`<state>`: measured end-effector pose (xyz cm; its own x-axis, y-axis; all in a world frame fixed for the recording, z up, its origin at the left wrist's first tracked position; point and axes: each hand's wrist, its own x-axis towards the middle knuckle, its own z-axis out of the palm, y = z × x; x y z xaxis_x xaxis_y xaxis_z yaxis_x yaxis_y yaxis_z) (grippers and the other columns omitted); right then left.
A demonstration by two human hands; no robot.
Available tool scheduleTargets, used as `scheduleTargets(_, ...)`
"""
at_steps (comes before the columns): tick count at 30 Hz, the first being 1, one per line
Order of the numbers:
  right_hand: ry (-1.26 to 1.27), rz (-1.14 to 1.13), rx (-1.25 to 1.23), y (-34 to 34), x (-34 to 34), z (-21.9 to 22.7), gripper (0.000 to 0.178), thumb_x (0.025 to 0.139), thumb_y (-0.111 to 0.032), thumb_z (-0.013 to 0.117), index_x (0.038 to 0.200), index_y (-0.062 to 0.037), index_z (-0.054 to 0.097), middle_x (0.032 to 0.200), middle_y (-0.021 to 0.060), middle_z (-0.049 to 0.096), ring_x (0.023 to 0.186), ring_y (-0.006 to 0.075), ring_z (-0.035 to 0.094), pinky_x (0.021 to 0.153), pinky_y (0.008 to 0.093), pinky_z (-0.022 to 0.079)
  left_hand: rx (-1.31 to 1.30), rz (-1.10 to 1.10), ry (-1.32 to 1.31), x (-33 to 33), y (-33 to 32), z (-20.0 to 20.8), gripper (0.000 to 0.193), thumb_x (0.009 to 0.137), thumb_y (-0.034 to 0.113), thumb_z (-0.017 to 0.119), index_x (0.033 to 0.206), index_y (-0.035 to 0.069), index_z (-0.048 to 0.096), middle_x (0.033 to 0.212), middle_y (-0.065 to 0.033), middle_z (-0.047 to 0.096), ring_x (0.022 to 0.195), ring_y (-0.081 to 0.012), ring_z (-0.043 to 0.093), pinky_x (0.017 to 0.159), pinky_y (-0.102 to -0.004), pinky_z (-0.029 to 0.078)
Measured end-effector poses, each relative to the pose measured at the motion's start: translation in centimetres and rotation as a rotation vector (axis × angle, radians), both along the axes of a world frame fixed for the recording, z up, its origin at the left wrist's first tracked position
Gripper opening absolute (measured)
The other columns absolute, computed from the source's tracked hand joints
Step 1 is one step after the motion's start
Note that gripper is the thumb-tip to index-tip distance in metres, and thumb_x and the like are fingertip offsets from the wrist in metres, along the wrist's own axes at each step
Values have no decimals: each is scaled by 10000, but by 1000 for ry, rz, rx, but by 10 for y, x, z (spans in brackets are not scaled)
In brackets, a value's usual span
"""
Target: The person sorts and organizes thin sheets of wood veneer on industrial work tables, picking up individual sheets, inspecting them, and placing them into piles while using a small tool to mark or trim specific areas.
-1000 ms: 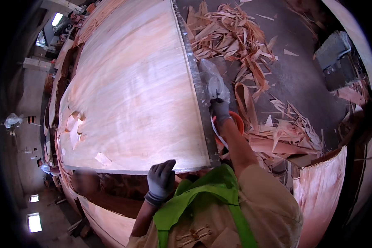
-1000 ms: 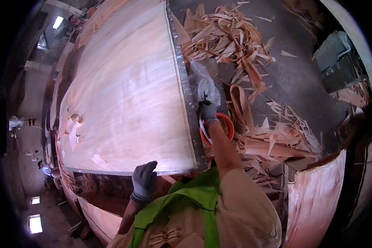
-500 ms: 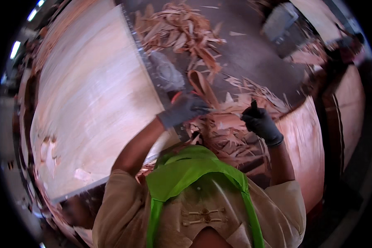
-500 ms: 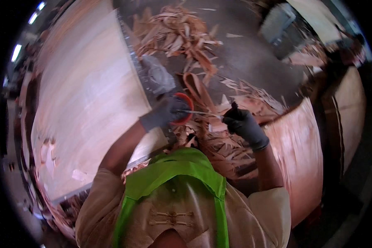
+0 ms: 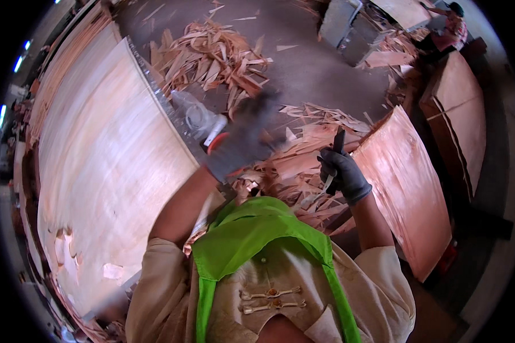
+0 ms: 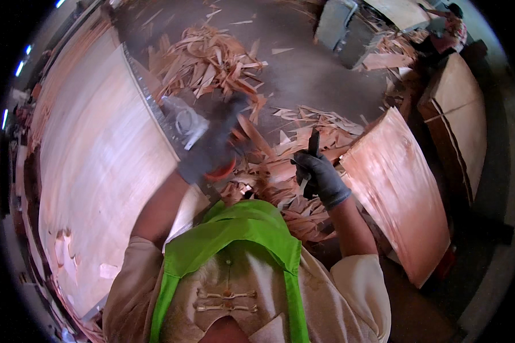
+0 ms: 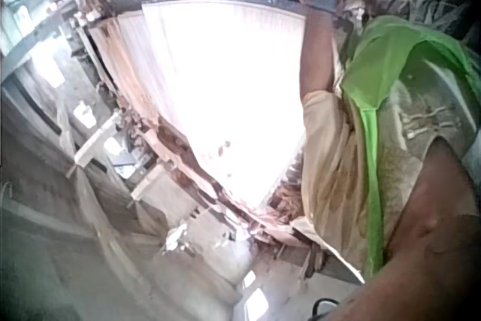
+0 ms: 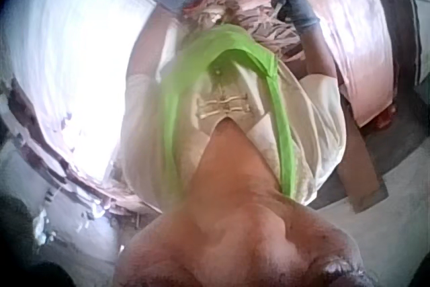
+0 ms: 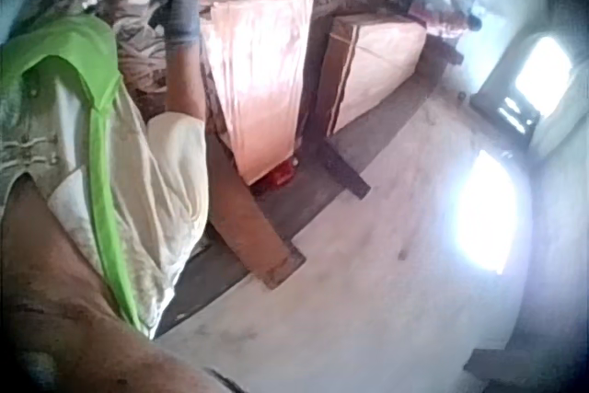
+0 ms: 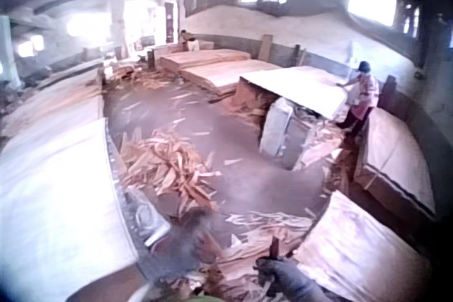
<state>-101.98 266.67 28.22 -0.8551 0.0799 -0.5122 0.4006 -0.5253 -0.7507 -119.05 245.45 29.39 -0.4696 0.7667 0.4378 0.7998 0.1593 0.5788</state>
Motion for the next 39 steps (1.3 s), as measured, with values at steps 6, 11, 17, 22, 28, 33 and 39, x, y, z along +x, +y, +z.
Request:
scheduleTargets(6,-81,154,-14,-10,-20,-9,143,875,-180,565,767,-91,531,540,-19,467,440,95,452,412,234,349,-47,-7,-692,76,8,-44,619,791,69,637,1360,120,397,1192,-181,550,879,-260,618,784,-367,473)
scheduleTargets(11,-98,222,-70,-17,-22,-22,125,868,-172,578,783,-89,542,519,-21,456,412,96,443,405,244,368,-109,3,-640,81,-69,-65,579,816,151,645,1345,113,413,1197,-190,544,965,-289,586,814,-399,461)
scheduleTargets(17,-92,458,111,-73,-36,-11,142,856,-182,619,893,-46,599,564,1,520,410,85,459,387,211,341,112,169,-585,102,-50,-53,639,821,72,635,1385,77,333,1123,-171,588,1043,-257,589,835,-340,469)
scheduleTargets(22,-120,541,209,-83,-43,4,138,856,-169,614,855,-33,592,551,2,502,429,90,464,401,216,349,75,153,-762,121,-119,-68,358,853,1,543,1208,37,563,955,-113,649,737,-148,620,703,-291,496)
scheduleTargets(28,-122,641,129,-98,-57,-20,111,860,-157,603,818,-57,579,541,-10,489,413,86,453,389,223,345,244,508,-1046,154,-174,-56,232,889,71,550,1106,35,623,803,-46,665,648,-78,577,600,-221,481)
scheduleTargets(33,-155,816,124,-99,-90,-40,89,856,-156,609,801,-93,579,526,-34,473,388,83,431,364,227,316,582,801,-1000,190,-182,-97,178,869,80,596,1023,17,659,830,-5,672,627,-50,559,552,-203,467)
scheduleTargets(39,-188,1141,309,-58,-160,-95,108,850,-193,632,842,-98,582,574,-38,472,435,73,434,385,221,333,530,1132,-1085,229,-109,-145,169,842,105,635,953,-20,660,815,-42,670,730,-78,609,636,-238,494)
